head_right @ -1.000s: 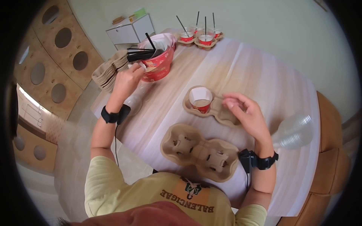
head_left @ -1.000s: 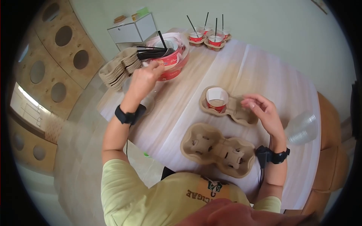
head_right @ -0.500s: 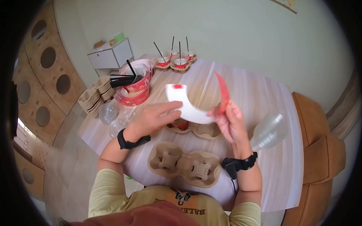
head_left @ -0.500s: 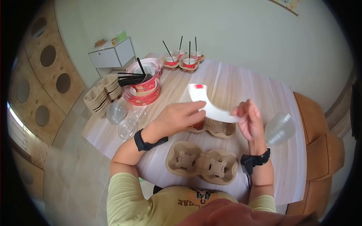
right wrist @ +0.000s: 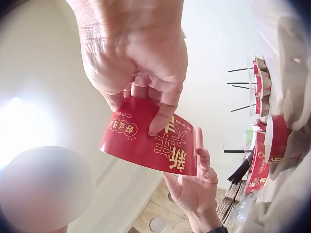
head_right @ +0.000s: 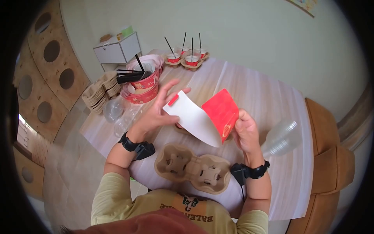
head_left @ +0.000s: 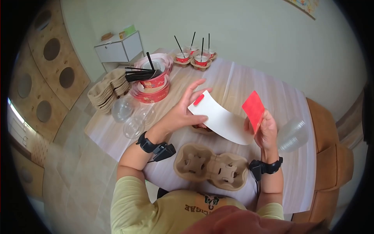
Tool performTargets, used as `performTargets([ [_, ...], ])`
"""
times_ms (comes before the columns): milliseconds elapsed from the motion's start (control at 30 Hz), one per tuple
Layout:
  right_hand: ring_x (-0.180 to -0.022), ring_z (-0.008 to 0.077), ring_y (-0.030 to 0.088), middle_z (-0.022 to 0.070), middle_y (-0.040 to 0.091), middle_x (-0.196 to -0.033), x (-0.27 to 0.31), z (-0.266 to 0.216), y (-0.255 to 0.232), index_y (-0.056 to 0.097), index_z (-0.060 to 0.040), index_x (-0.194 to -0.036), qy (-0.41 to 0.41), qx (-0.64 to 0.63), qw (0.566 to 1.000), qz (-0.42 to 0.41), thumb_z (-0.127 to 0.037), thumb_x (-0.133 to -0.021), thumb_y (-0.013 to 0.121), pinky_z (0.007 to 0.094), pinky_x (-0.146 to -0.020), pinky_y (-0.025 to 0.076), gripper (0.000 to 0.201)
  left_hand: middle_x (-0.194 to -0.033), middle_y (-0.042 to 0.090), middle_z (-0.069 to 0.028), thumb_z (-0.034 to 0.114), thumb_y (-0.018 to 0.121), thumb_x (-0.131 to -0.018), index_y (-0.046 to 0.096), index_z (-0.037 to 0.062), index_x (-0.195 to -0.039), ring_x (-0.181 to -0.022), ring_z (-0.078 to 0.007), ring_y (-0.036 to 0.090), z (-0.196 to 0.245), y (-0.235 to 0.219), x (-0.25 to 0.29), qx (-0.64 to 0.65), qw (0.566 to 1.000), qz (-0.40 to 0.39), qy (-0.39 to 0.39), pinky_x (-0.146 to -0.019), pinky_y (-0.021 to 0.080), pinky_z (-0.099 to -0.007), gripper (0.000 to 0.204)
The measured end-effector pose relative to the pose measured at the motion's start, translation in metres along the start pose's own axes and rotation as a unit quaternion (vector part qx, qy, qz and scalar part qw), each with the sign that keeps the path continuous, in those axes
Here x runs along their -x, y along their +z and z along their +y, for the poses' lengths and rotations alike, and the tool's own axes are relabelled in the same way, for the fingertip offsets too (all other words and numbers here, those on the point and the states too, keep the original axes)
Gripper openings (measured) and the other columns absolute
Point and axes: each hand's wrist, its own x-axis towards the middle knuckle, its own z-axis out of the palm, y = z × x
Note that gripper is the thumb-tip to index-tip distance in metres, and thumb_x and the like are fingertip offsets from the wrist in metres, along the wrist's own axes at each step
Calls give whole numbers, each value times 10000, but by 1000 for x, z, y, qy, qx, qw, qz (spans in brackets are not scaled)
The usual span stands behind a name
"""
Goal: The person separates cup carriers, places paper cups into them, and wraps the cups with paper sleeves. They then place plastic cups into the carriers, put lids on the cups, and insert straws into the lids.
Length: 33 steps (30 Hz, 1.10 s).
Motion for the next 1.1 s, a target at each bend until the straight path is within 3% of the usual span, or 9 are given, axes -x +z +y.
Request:
performTargets([
  [67,-566,168,492,42,502,-595,1,-1,-3,504,-52,-891,-4,18,1000,-6,-420,-832,559,267,-528,396,377,-1347,346,-147,34,528,-806,177,102,-1352,-914,-158,586,13,9,3,-67,995,3,-79,-642,539,-249,653],
  [167,-748,133,568,59,587,-892,0,-1,-5,506,-51,-927,4,-95,995,-33,-289,-850,584,254,-616,454,262,-1290,422,-152,60,494,-837,231,70,-1330,-867,-169,609,-2,0,0,39,993,9,-111,-609,540,-247,559],
  [267,-705,168,587,86,591,-861,-3,-2,-1,495,-46,-931,-31,-136,987,-85,-289,-866,556,272,-601,471,259,-1244,470,-162,114,469,-870,279,47,-1306,-877,-185,612,-10,-6,0,50,989,30,-136,-580,539,-250,480],
  [333,-520,169,479,56,477,-549,-2,-9,13,481,-41,-891,12,-48,999,-15,-414,-843,544,265,-499,403,382,-1258,453,-173,142,462,-878,291,48,-1297,-888,-196,609,-9,-2,-1,79,989,44,-113,-562,540,-257,462],
  [600,-504,122,495,33,515,-585,-3,4,5,487,-47,-859,107,-102,989,-3,-305,-856,569,241,-500,427,271,-1282,389,-238,259,514,-858,292,60,-1271,-955,-281,580,0,4,5,215,976,-5,-31,-457,532,-281,510],
  [667,-715,77,571,32,598,-828,-2,10,0,520,-37,-862,147,-166,974,-55,-172,-857,575,200,-638,469,146,-1191,448,-205,305,594,-803,252,72,-1296,-985,-278,551,4,6,7,251,965,-53,-54,-596,535,-308,644],
  [867,-607,-2,471,-46,536,-671,-3,-6,5,536,-41,-745,247,0,962,-113,-97,-827,579,150,-545,365,108,-1048,439,-111,379,726,-682,185,48,-1348,-1023,-223,477,-11,11,7,232,965,-121,-18,-871,382,-324,920],
  [967,-561,-14,431,-65,504,-640,-4,-9,2,535,-42,-729,265,31,954,-140,-77,-812,586,157,-511,335,104,-1008,472,-72,151,645,-753,191,60,-1363,-992,-159,476,-11,5,7,243,955,-170,-32,-856,395,-297,766],
  [1100,-554,-15,419,-72,491,-629,-5,-14,4,533,-43,-706,266,81,948,-157,-62,-802,588,164,-493,321,112,-927,511,-64,220,705,-735,311,30,-1285,-906,-136,527,-17,0,6,200,967,-105,-119,-768,418,-235,703],
])
